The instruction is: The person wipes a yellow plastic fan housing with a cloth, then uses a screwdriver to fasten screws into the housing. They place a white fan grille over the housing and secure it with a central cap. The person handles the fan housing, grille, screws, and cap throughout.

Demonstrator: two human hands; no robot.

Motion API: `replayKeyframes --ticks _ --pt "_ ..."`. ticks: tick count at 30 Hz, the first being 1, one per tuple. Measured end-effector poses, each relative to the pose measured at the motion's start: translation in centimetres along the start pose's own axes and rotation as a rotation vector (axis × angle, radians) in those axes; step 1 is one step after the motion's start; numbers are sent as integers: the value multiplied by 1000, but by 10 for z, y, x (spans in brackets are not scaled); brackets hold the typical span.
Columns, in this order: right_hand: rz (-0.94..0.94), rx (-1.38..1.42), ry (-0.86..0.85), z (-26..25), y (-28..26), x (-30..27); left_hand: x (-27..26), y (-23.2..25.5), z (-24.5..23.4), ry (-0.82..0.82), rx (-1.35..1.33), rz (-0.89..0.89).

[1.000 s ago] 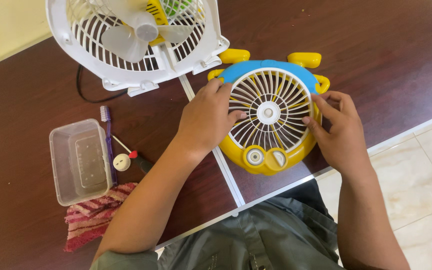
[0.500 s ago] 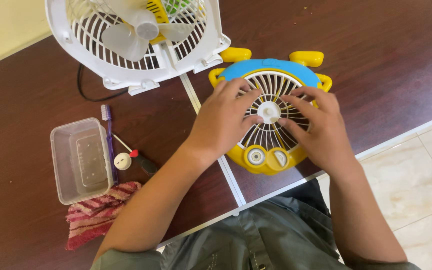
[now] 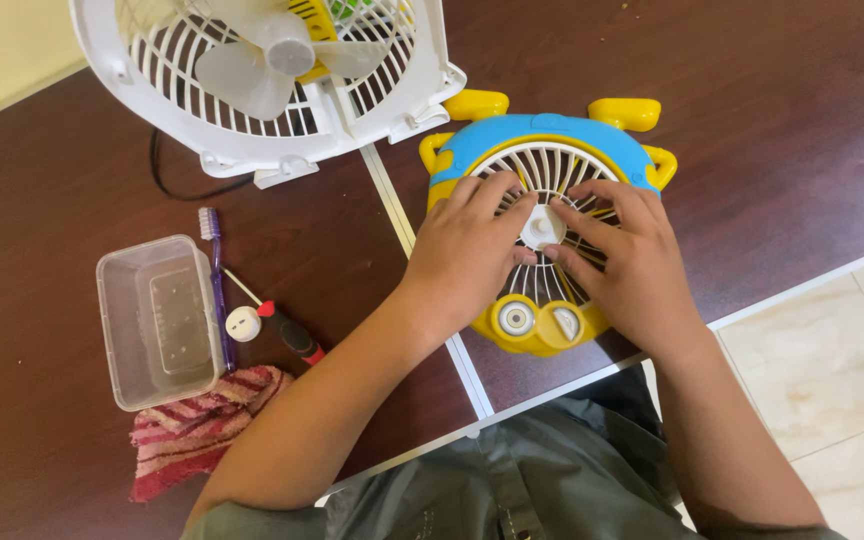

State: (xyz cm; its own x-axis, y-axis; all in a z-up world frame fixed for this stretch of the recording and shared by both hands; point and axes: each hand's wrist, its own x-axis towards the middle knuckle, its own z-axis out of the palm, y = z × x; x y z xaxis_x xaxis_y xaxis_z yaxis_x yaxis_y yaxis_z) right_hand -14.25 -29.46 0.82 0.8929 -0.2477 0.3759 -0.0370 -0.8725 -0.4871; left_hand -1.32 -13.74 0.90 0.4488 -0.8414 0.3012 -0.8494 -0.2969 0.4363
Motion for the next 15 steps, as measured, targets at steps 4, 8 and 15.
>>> replayKeyframes --ticks 4,8,15 --pt "-18 -8 14 2 1 -1 -2 0 3 -7 -15 -3" --pt "-9 -11 13 2 0 0 -1 1 2 -10 2 -20" --pt "-13 -5 20 -1 -5 1 -1 3 -2 46 -13 7"
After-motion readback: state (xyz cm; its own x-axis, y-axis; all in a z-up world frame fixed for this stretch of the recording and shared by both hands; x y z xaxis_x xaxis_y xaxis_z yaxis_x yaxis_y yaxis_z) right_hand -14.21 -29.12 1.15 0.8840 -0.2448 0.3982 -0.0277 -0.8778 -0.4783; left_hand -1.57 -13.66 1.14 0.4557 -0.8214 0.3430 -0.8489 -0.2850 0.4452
